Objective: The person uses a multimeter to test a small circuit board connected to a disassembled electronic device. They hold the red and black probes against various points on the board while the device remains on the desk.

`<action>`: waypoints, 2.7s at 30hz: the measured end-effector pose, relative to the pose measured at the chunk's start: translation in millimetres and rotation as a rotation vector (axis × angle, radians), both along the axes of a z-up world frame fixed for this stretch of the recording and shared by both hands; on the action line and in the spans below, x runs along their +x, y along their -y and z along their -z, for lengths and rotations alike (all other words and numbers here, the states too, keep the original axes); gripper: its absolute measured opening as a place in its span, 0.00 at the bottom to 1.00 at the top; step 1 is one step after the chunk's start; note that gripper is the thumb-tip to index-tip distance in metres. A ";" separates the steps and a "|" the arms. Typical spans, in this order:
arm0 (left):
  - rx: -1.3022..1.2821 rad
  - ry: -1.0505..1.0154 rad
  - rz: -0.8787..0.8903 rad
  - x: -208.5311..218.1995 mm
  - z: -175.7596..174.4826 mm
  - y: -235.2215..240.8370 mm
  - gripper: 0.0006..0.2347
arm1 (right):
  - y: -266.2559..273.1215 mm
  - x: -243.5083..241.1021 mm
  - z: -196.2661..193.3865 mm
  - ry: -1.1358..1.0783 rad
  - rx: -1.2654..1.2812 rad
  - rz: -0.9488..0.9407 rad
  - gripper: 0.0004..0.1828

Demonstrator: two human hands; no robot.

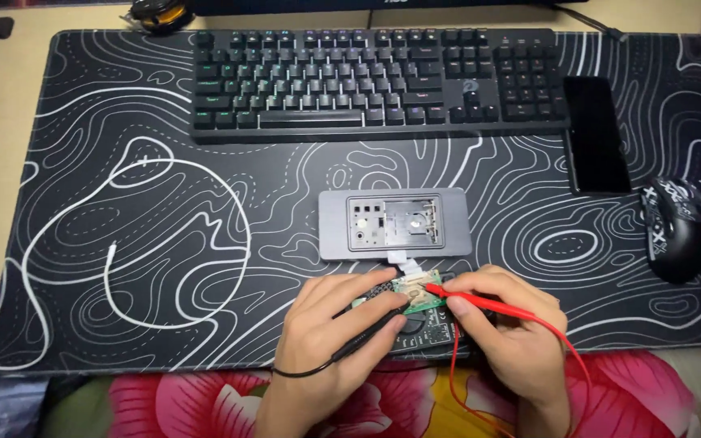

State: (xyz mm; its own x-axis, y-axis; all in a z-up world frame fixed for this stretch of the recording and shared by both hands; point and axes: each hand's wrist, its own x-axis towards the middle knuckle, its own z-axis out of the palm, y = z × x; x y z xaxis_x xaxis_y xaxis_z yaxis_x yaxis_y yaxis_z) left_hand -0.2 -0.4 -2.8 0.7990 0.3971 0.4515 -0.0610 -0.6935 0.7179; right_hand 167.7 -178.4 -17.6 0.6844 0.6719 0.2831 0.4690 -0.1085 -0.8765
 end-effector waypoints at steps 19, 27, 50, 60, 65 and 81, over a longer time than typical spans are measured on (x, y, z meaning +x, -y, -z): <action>0.027 0.029 0.002 2.9 5.8 0.5 0.07 | -4.6 3.9 -6.9 0.042 0.000 0.020 0.03; 0.019 0.015 -0.010 2.8 11.1 0.9 0.07 | -4.6 5.7 -8.0 0.022 -0.019 -0.043 0.05; -0.017 0.028 -0.030 1.7 8.1 2.5 0.07 | -6.1 3.5 -10.2 -0.025 -0.040 -0.070 0.09; -0.036 0.047 -0.034 0.6 12.9 3.5 0.08 | -7.9 4.7 -7.5 -0.083 0.004 -0.070 0.08; -0.050 0.011 -0.055 2.3 17.8 3.8 0.08 | -8.5 8.1 -4.7 -0.137 0.007 -0.054 0.08; -0.177 0.061 0.012 3.8 19.1 -2.9 0.06 | -14.7 34.8 28.6 -0.222 0.158 -0.130 0.08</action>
State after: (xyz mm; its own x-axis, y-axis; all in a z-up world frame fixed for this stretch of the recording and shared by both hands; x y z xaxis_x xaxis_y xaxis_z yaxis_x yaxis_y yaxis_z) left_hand 3.5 2.6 -21.9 0.7775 0.4652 0.4231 -0.1159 -0.5554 0.8235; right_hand 202.5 -163.7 -46.2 0.6522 0.7177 0.2438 0.2648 0.0857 -0.9605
